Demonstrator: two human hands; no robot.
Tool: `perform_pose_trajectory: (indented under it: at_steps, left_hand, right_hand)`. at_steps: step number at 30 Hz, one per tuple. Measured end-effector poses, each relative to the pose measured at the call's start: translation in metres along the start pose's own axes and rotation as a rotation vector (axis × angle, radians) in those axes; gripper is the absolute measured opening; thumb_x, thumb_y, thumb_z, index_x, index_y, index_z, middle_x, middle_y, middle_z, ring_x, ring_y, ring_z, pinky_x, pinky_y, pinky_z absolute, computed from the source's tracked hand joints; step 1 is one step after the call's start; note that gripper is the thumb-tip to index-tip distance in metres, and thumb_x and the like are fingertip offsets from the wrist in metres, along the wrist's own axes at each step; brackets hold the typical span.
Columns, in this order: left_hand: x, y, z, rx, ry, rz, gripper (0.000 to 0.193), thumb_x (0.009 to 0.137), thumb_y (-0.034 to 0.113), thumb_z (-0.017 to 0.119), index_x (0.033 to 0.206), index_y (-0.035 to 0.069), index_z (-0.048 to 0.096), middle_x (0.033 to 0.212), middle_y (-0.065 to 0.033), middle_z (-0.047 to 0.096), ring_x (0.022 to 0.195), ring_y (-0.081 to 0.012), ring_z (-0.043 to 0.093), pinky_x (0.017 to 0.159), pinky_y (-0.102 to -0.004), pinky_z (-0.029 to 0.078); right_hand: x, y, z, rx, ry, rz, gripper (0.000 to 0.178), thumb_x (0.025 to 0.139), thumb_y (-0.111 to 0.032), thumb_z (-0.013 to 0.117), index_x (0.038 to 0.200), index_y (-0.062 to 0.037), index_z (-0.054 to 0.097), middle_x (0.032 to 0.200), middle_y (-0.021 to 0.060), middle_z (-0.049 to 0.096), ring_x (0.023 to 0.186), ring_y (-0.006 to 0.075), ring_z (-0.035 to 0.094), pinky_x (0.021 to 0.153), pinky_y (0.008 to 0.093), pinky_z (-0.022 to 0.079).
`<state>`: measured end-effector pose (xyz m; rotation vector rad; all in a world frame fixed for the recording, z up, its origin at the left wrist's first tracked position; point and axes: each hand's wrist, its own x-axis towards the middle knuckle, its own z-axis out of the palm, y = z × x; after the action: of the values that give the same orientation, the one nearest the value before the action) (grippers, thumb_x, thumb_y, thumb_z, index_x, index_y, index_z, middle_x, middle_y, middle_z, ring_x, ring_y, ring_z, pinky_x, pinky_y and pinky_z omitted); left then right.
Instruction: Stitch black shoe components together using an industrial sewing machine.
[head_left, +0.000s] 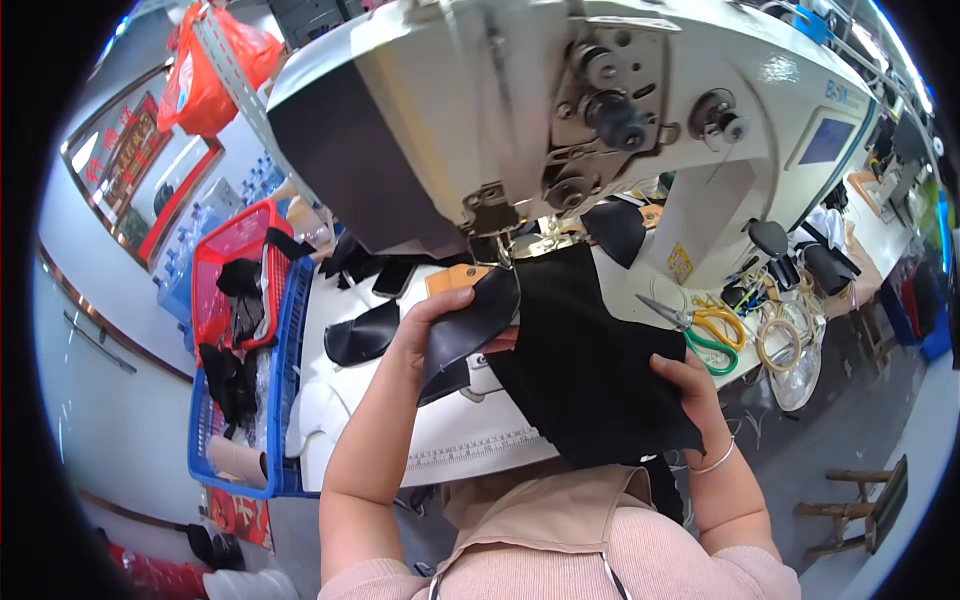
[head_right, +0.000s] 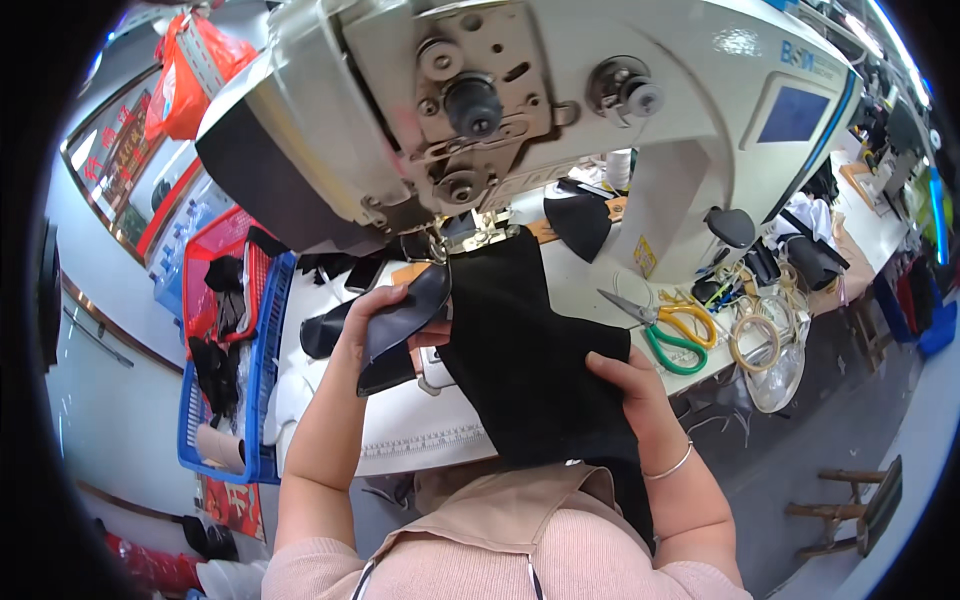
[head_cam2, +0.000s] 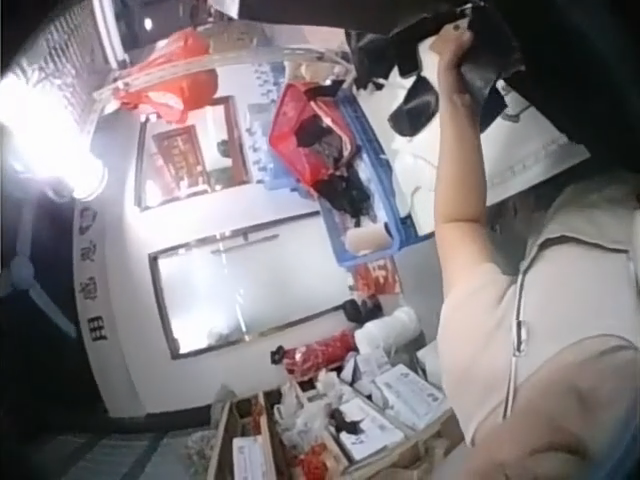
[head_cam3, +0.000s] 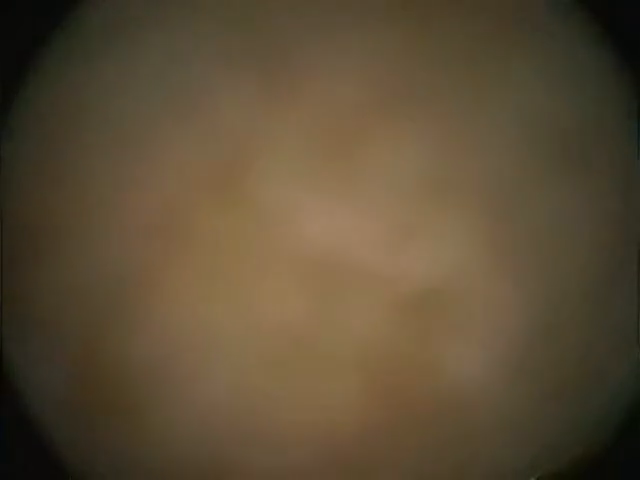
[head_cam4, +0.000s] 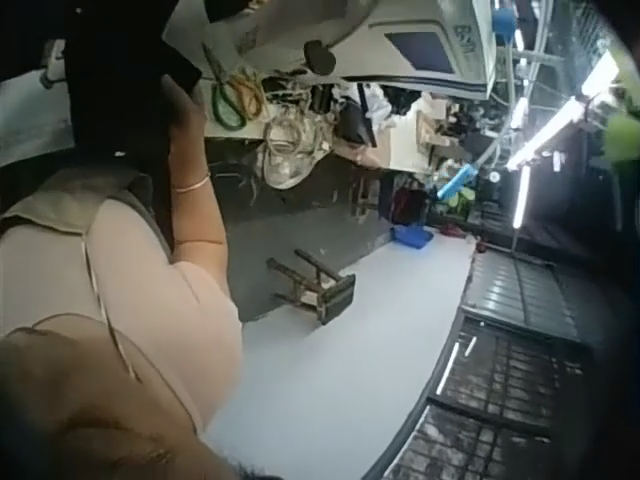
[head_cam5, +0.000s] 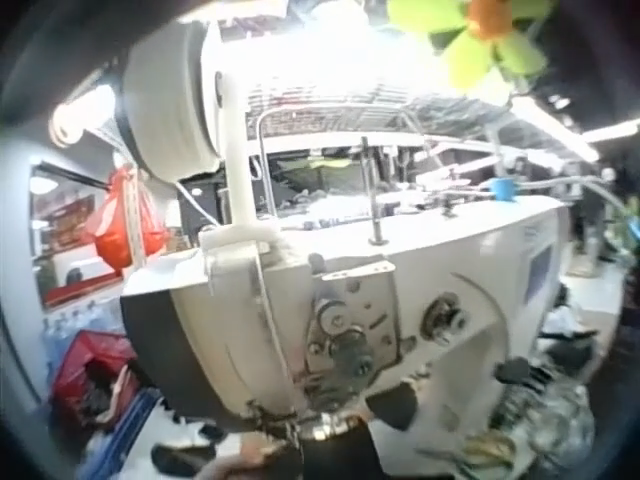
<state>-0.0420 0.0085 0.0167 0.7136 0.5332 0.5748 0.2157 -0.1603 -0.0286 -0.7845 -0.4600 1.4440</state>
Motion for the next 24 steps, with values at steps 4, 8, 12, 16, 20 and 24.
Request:
perform_pose_trajectory:
  at_steps: [4, 8, 12, 16, 20, 24]
  left_hand:
    - [0.003, -0.003, -0.009, 0.187, 0.008, 0.050, 0.040, 0.075, 0.016, 0.060, 0.109, -0.003, 0.054, 0.093, -0.0145, 0.062, 0.080, -0.0214, 0.063, 0.074, -0.0316, 0.053]
    - [0.009, 0.004, -0.013, 0.283, -0.051, -0.032, 0.039, 0.072, 0.014, 0.060, 0.107, -0.002, 0.054, 0.091, -0.0103, 0.063, 0.077, -0.0160, 0.063, 0.071, -0.0253, 0.052]
    - [0.011, 0.006, -0.016, 0.331, -0.106, -0.005, 0.038, 0.071, 0.012, 0.062, 0.106, -0.002, 0.054, 0.090, -0.0089, 0.063, 0.076, -0.0139, 0.062, 0.073, -0.0245, 0.050]
    - [0.016, 0.004, -0.017, 0.430, -0.137, 0.064, 0.032, 0.072, 0.009, 0.063, 0.101, 0.002, 0.055, 0.088, -0.0051, 0.061, 0.077, -0.0120, 0.060, 0.072, -0.0253, 0.049]
    - [0.010, 0.007, -0.011, 0.410, -0.135, 0.062, 0.043, 0.067, 0.009, 0.062, 0.107, -0.003, 0.053, 0.090, -0.0069, 0.062, 0.080, -0.0135, 0.061, 0.075, -0.0253, 0.049]
    - [0.007, 0.009, -0.004, 0.420, -0.099, 0.065, 0.043, 0.066, 0.008, 0.062, 0.107, -0.003, 0.054, 0.091, -0.0079, 0.062, 0.079, -0.0150, 0.061, 0.075, -0.0252, 0.049]
  right_hand:
    - [0.001, 0.011, 0.003, -0.203, -0.038, -0.185, 0.039, 0.078, 0.001, 0.055, 0.116, 0.0012, 0.051, 0.106, 0.0098, 0.060, 0.095, 0.0190, 0.059, 0.083, 0.0307, 0.048]
    - [0.001, 0.020, -0.008, -0.299, -0.080, -0.279, 0.038, 0.078, 0.003, 0.055, 0.116, 0.0008, 0.052, 0.106, 0.0092, 0.060, 0.095, 0.0185, 0.059, 0.082, 0.0307, 0.048]
    - [0.000, 0.022, -0.014, -0.348, -0.117, -0.301, 0.031, 0.080, 0.003, 0.057, 0.111, -0.0004, 0.056, 0.103, 0.0041, 0.061, 0.094, 0.0122, 0.057, 0.081, 0.0263, 0.045]
    - [0.006, 0.030, -0.022, -0.264, -0.080, -0.283, 0.036, 0.080, 0.002, 0.052, 0.115, 0.0014, 0.052, 0.106, 0.0091, 0.060, 0.094, 0.0184, 0.060, 0.081, 0.0307, 0.049]
    - [0.003, 0.027, -0.017, -0.307, -0.069, -0.270, 0.037, 0.081, 0.000, 0.050, 0.118, 0.0014, 0.049, 0.108, 0.0095, 0.059, 0.095, 0.0184, 0.059, 0.081, 0.0298, 0.049]
    - [0.004, 0.024, -0.016, -0.302, -0.067, -0.254, 0.037, 0.081, 0.000, 0.050, 0.118, 0.0014, 0.049, 0.107, 0.0093, 0.059, 0.095, 0.0183, 0.059, 0.081, 0.0300, 0.048]
